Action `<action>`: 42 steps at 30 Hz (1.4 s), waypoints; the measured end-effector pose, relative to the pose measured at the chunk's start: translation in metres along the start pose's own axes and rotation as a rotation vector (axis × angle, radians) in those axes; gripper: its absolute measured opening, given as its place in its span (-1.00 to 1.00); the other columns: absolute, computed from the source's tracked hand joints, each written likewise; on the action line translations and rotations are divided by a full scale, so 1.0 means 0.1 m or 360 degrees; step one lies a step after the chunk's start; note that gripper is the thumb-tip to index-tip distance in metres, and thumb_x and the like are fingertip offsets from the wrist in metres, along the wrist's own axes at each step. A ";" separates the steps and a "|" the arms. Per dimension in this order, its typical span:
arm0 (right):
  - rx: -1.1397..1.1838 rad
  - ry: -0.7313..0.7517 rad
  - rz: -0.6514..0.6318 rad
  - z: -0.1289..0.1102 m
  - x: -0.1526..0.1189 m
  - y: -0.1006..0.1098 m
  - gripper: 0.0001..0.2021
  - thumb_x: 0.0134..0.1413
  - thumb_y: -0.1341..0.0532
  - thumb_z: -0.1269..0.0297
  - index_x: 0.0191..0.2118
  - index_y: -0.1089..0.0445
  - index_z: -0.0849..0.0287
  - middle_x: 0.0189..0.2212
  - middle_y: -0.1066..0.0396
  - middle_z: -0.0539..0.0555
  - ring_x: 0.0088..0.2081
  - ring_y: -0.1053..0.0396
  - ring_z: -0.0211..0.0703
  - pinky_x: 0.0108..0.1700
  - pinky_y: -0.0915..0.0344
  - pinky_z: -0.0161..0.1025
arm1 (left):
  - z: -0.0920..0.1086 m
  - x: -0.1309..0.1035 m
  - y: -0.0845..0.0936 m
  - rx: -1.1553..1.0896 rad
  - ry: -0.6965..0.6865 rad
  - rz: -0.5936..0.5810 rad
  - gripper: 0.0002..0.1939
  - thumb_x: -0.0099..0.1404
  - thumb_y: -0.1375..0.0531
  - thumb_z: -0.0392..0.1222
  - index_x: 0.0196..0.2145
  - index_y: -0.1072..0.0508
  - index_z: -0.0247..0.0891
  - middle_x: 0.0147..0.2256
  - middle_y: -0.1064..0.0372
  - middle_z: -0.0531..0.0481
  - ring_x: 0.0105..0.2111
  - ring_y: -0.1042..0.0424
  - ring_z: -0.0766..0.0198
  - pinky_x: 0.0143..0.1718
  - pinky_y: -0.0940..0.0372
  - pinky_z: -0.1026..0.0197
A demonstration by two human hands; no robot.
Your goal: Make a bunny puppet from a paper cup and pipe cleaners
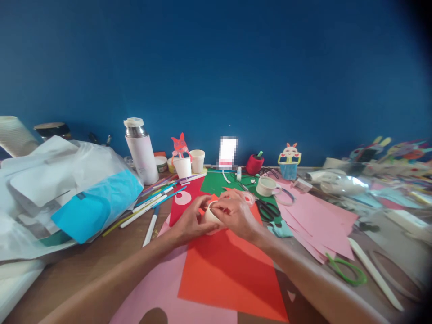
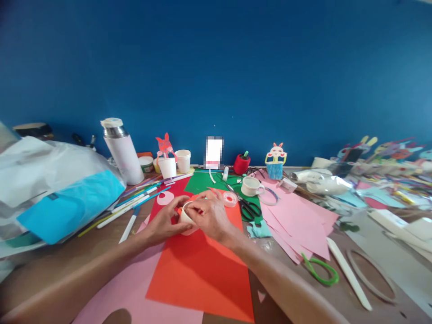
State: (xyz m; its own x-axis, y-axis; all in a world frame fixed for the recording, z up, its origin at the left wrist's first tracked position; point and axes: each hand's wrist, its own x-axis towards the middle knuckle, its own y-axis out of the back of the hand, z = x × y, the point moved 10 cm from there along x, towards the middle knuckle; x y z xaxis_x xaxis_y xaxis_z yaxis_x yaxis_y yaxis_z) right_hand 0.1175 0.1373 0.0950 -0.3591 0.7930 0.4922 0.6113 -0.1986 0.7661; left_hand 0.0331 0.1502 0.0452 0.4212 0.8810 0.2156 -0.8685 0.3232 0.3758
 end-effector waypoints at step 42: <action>-0.0288 0.0177 0.0074 -0.16 -0.08 0.08 -0.80 -0.01 -0.13 0.08 -0.36 -0.39 0.06 -0.39 -0.45 -0.02 0.00 -0.15 -0.02 0.13 0.39 0.04 | -0.20 0.01 0.12 -0.0527 0.0223 0.0237 -0.92 0.18 -0.05 -0.22 -0.39 -0.27 -0.28 -0.53 -0.21 0.13 -0.57 -0.22 0.46 -0.56 -0.14 0.40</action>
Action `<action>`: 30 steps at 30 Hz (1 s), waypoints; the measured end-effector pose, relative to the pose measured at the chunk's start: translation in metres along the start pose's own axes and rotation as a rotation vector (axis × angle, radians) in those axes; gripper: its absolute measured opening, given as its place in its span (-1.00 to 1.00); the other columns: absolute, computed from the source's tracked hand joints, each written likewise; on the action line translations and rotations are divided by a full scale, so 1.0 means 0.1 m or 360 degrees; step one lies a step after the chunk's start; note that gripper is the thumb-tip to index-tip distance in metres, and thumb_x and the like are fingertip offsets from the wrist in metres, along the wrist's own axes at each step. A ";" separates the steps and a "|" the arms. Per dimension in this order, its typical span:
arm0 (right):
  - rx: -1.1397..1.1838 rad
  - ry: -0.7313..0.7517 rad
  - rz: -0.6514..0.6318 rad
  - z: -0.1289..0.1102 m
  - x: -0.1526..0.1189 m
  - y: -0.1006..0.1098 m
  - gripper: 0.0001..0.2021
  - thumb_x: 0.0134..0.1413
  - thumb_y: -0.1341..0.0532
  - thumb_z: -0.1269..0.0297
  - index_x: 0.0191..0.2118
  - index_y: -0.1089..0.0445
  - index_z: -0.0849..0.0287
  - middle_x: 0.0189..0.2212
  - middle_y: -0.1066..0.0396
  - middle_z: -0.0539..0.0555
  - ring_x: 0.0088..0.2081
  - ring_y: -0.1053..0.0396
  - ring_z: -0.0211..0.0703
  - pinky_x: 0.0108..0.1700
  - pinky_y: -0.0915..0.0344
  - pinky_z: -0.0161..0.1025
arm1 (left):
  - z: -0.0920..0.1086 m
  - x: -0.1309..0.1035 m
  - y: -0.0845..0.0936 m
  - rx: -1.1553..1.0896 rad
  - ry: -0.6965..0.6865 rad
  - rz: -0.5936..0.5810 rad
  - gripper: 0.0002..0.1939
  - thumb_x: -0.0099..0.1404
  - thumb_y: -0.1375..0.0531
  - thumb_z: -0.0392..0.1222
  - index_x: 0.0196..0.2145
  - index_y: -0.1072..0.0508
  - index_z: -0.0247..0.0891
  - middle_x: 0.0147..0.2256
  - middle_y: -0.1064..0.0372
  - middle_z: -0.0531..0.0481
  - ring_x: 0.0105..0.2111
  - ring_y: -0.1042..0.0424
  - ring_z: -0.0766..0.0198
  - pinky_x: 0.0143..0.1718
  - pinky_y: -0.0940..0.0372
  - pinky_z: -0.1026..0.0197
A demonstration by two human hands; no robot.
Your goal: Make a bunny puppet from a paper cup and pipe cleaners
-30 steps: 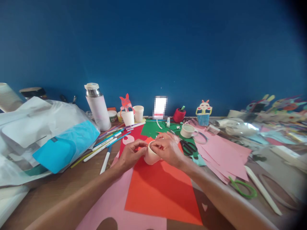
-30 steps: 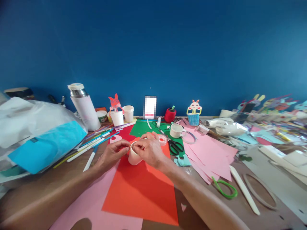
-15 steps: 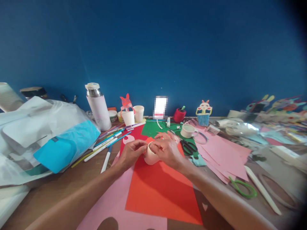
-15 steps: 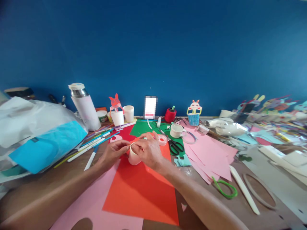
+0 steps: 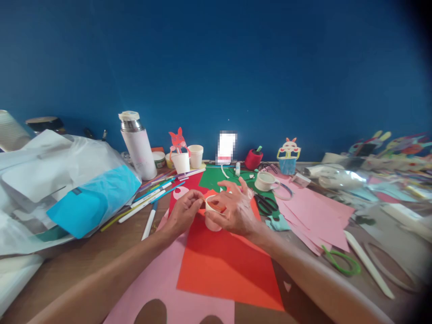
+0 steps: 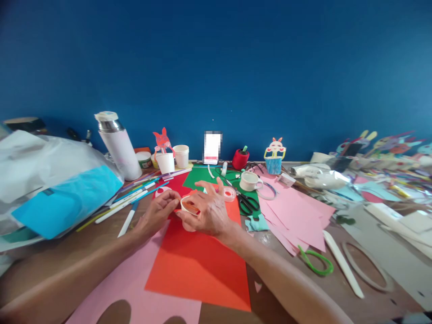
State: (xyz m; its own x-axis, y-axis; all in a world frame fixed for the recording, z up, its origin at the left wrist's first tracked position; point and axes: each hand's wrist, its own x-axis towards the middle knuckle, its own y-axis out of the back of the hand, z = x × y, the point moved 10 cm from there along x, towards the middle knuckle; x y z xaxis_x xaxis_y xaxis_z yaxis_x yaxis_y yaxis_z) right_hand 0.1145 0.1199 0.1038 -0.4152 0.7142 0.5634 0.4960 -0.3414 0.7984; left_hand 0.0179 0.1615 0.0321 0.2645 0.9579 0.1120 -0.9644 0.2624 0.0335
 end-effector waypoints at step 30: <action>0.0744 -0.0070 -0.0177 0.36 0.15 0.24 -0.67 -0.11 -0.23 0.33 -0.15 -0.23 0.12 -0.02 -0.21 0.10 0.01 -0.18 -0.10 0.04 -0.10 -0.14 | 0.09 -0.01 0.08 0.0190 -0.0324 0.0122 -0.87 0.23 0.00 -0.18 -0.30 -0.26 -0.26 -0.27 -0.24 -0.01 -0.28 -0.32 0.30 -0.29 -0.33 0.21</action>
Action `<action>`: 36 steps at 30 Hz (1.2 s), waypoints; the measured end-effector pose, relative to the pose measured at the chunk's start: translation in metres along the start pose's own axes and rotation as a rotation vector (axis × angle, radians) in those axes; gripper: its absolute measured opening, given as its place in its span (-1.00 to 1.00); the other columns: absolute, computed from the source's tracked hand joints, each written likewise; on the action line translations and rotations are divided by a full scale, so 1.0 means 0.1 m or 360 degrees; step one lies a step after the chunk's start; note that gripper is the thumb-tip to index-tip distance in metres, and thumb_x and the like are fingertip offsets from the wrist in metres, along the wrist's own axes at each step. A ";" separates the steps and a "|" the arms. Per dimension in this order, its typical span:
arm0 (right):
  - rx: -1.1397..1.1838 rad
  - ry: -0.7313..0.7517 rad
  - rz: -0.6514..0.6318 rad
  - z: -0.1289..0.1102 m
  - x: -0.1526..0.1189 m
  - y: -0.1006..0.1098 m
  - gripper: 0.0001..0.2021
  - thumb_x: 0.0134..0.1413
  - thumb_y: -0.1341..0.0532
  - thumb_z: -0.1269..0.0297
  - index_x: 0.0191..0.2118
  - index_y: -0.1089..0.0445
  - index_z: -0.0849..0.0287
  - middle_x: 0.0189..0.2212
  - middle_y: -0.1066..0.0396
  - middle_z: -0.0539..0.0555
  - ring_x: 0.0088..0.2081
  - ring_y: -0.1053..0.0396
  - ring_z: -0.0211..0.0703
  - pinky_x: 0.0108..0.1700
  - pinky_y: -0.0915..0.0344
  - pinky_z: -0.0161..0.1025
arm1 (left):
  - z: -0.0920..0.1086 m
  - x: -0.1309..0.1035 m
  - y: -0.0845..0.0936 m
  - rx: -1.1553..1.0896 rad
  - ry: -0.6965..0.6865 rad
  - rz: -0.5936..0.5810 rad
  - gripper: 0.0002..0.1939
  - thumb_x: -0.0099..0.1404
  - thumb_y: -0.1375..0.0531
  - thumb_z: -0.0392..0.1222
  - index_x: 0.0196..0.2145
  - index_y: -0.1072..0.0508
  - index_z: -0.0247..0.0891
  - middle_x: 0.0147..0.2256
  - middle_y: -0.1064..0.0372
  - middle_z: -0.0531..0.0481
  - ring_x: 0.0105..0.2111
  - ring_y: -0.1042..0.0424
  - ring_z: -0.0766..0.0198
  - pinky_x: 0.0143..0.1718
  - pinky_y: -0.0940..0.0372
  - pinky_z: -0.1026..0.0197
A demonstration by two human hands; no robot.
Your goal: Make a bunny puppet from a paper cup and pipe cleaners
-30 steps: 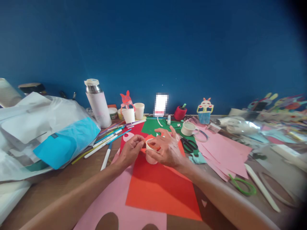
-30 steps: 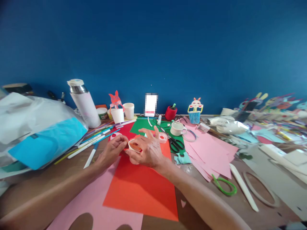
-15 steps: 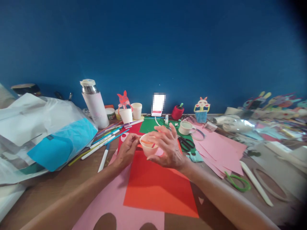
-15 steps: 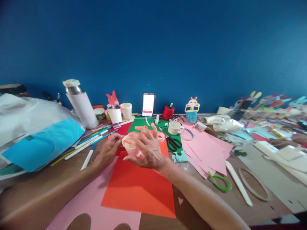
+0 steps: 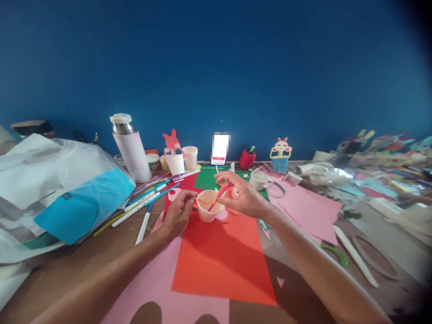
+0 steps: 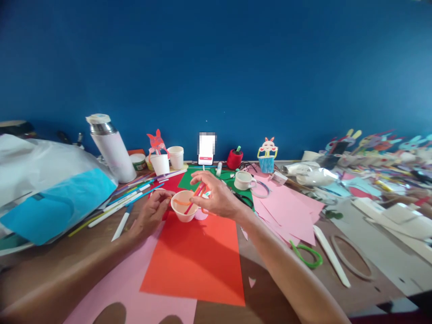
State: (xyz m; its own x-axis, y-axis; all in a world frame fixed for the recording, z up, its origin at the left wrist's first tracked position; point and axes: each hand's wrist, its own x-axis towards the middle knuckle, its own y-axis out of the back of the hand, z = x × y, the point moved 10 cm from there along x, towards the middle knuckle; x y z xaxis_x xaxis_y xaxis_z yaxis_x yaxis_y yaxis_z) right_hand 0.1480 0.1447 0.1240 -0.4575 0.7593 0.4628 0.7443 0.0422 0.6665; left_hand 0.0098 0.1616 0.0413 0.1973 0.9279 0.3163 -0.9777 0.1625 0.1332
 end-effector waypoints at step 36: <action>0.0232 -0.0565 -0.0194 0.60 -0.14 -0.46 -0.88 -0.16 -0.20 0.28 -0.44 -0.42 0.20 -0.52 -0.40 -0.04 -0.48 -0.30 -0.26 -0.48 -0.17 -0.38 | -0.11 0.01 -0.04 0.0084 0.0065 -0.0071 -0.86 0.14 -0.08 -0.21 -0.31 -0.31 -0.26 -0.33 -0.31 -0.02 -0.30 -0.32 0.26 -0.24 -0.23 0.23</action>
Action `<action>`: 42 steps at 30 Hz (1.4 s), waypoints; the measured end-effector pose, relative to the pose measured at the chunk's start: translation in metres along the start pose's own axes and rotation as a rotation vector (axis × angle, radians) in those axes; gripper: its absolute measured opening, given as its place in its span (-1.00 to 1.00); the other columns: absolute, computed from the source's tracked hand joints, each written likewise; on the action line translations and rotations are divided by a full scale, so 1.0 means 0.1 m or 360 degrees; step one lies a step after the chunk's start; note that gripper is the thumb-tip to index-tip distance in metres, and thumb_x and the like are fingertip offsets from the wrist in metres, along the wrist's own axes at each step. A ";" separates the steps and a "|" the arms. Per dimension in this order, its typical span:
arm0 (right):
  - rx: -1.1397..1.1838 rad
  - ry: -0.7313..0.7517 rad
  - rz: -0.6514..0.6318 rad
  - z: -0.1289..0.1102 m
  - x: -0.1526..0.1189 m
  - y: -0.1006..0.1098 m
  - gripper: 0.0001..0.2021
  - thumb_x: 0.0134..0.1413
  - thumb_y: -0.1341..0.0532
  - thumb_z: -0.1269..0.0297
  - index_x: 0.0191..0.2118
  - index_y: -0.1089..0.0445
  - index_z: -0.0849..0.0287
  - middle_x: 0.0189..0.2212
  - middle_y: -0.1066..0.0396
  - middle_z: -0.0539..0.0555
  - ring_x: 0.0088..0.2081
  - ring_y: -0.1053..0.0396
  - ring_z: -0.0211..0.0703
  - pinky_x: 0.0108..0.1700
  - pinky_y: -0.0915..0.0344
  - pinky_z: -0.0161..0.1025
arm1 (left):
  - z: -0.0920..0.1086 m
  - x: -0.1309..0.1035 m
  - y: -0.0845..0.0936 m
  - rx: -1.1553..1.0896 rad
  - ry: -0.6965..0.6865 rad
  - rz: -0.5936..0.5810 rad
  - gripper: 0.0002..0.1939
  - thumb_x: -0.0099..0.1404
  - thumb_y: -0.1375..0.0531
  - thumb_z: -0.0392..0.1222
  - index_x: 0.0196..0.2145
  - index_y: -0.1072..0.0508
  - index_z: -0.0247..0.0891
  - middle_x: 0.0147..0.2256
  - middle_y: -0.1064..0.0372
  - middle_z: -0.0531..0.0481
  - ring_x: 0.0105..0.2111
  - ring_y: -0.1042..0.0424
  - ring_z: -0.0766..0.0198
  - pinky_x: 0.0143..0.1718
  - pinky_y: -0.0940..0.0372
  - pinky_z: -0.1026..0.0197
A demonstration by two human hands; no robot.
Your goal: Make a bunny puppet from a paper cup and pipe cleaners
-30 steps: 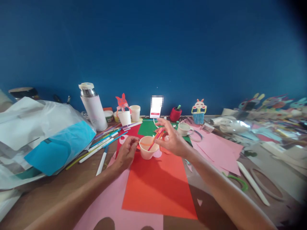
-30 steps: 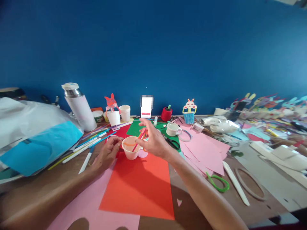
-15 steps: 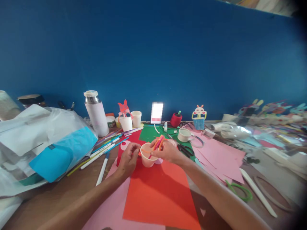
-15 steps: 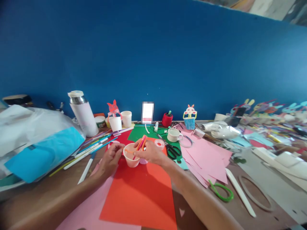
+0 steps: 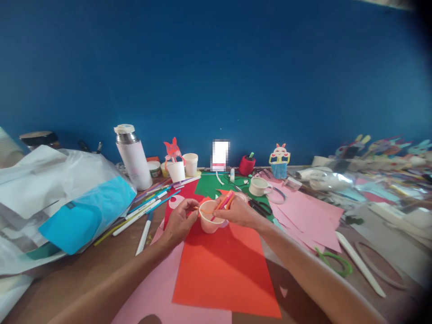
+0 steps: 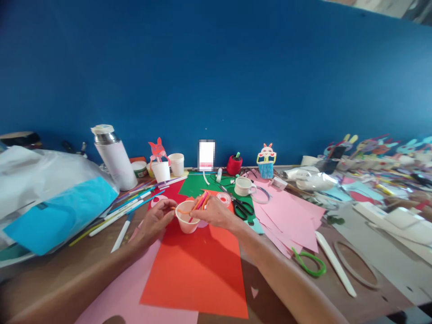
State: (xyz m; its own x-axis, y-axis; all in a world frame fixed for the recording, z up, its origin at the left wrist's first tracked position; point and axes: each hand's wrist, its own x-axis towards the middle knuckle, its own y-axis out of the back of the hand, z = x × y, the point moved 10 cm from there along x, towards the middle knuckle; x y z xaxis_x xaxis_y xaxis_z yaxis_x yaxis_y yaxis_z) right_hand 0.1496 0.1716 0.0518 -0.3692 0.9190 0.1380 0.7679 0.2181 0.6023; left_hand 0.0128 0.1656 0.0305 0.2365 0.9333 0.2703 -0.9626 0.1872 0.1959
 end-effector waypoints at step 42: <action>0.0324 -0.0014 -0.0019 -0.03 -0.01 -0.23 -0.90 -0.11 -0.18 0.27 -0.49 -0.39 0.16 -0.42 -0.44 0.00 -0.34 -0.37 -0.18 -0.36 -0.28 -0.33 | 0.03 -0.02 -0.01 0.0076 0.0120 -0.0079 -0.83 0.18 -0.03 -0.16 -0.32 -0.34 -0.27 -0.39 -0.36 0.00 -0.39 -0.35 0.28 -0.34 -0.25 0.23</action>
State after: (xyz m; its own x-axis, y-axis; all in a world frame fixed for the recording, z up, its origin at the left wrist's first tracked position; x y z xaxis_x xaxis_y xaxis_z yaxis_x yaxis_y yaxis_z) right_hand 0.1307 0.1643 0.0405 -0.3754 0.9185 0.1245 0.8537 0.2903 0.4325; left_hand 0.0140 0.1625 0.0322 0.2712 0.9440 0.1879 -0.9422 0.2205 0.2523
